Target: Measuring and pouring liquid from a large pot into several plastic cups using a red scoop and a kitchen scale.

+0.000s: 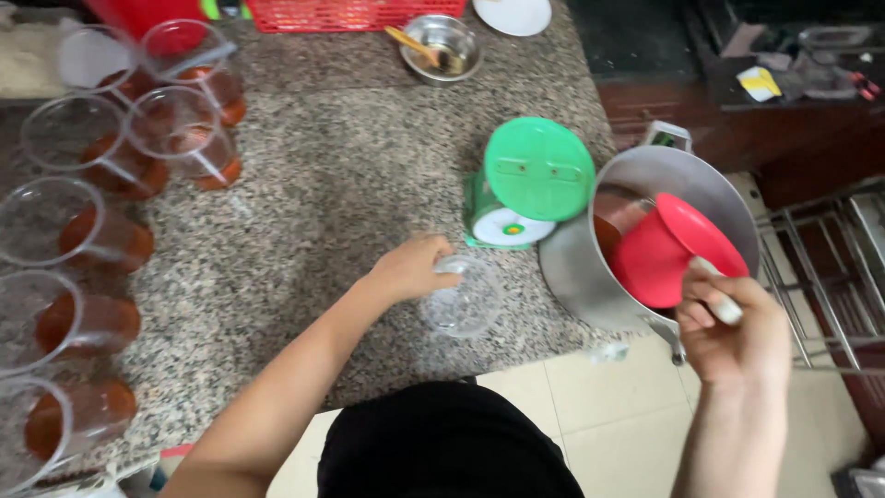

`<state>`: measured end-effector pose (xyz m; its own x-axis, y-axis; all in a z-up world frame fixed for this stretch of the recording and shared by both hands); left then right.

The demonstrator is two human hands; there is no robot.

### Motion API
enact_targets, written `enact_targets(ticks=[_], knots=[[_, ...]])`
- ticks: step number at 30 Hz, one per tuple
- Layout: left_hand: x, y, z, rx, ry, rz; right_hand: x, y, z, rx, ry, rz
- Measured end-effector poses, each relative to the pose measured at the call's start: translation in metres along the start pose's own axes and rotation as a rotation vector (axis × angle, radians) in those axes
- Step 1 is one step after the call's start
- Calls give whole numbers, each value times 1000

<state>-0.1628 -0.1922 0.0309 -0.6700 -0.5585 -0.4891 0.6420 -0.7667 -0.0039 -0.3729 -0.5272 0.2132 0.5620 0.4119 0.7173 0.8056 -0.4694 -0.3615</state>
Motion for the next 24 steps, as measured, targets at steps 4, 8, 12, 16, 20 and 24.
enact_targets(ticks=[4, 8, 12, 16, 20, 24], knots=[[17, 0, -9, -142, 444, 80, 10, -13, -1, -15, -15, 42], [-11, 0, 38, -280, -70, 8, 0, -18, -10, 33, 42, 23], [-67, 15, 145, -340, -457, -42, 7, -28, -21, 28, 50, -3], [-87, 48, 193, -201, -693, 12, 36, -45, -29, -80, -104, 6], [-73, 97, 195, -103, -825, 112, 55, -55, -42, -207, -288, -45], [-47, 146, 157, -155, -940, 221, 78, -64, -46, -298, -433, -75]])
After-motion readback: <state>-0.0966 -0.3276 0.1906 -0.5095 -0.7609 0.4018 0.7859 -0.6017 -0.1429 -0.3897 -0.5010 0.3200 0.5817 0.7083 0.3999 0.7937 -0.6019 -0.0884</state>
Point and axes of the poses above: each hand's wrist, its own y-axis towards the middle knuckle, its own x-axis out of the palm, z = x × y, the point moved 2 cm from there along y, towards the middle knuckle, and after that the axes turned 7 degrees about y, right-handed, at the moved point
